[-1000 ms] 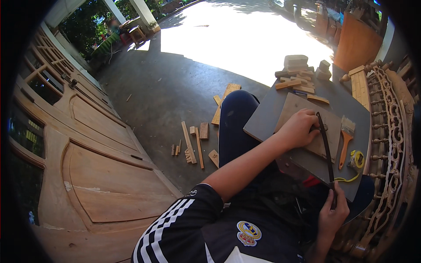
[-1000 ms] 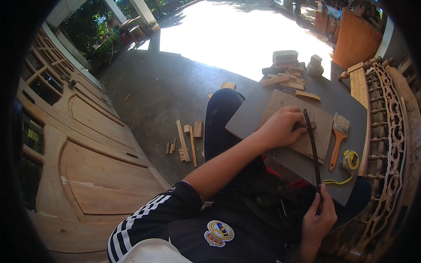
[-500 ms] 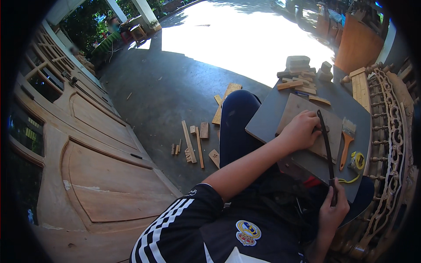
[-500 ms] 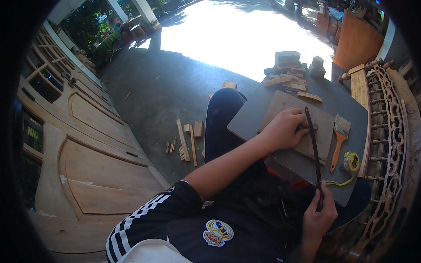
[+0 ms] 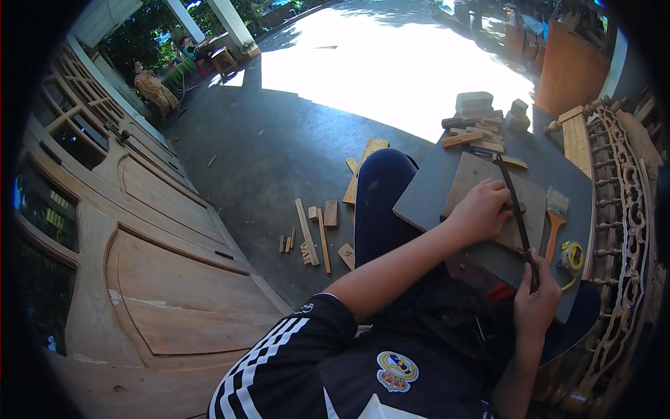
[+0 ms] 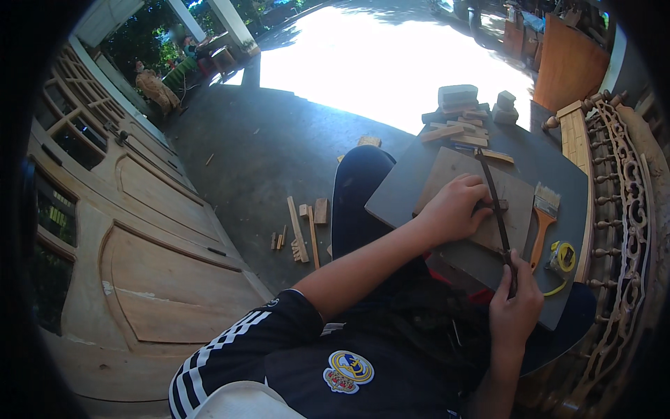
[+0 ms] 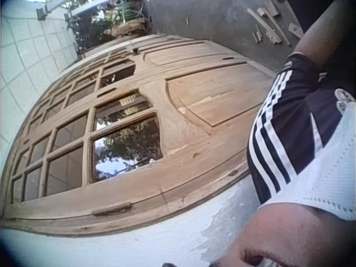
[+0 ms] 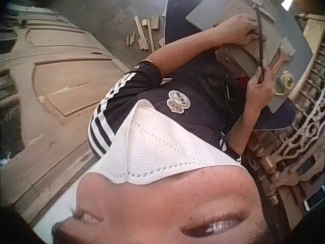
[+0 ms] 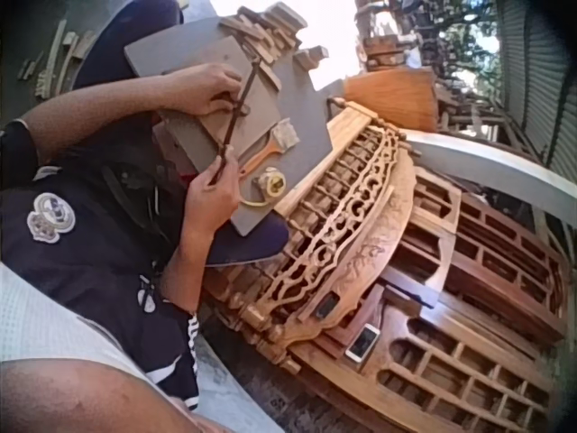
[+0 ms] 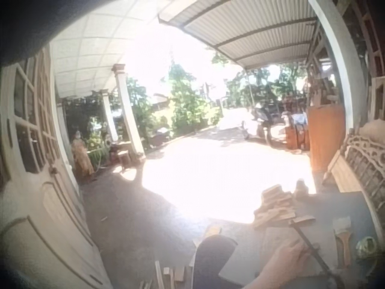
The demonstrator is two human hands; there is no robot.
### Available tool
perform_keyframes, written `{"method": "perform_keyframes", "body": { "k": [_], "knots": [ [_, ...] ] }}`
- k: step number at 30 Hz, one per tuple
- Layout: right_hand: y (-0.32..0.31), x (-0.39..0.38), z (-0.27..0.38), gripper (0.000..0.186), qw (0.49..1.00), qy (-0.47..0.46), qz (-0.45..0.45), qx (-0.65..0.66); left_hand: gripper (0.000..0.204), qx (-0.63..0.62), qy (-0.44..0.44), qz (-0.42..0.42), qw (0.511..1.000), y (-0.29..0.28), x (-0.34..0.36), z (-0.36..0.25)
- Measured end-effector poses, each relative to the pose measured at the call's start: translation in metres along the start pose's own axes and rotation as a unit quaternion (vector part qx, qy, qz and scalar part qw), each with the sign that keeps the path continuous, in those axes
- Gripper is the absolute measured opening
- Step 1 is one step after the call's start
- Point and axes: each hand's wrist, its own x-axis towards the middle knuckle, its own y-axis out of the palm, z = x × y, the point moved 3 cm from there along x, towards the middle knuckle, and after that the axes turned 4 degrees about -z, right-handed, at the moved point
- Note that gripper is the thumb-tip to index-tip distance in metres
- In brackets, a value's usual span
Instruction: Manually sawing a small block of wood using a handheld saw blade.
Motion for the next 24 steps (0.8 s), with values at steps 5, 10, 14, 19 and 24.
{"method": "perform_keyframes", "body": {
  "k": [5,10,14,19,24],
  "knots": [
    [-0.033,-0.042,0.0,0.026,0.994,0.087,-0.006,0.071,0.014,-0.004,-0.002,0.021,1.0,0.002,0.004,0.0],
    [-0.012,-0.004,0.004,0.02,0.999,0.028,-0.015,0.006,0.014,-0.003,0.012,0.033,0.999,0.0,0.007,0.001],
    [-0.003,0.018,0.003,0.023,0.999,0.024,0.025,-0.013,0.013,-0.004,-0.011,0.027,1.0,0.0,0.01,0.002],
    [-0.001,-0.01,-0.001,0.022,0.998,0.048,0.018,0.027,0.014,-0.012,-0.038,0.043,0.998,-0.001,0.011,0.009],
    [-0.032,-0.042,0.005,0.022,0.997,0.068,0.013,0.045,0.015,-0.018,-0.033,0.047,0.998,-0.005,0.012,0.012]
  ]
}}
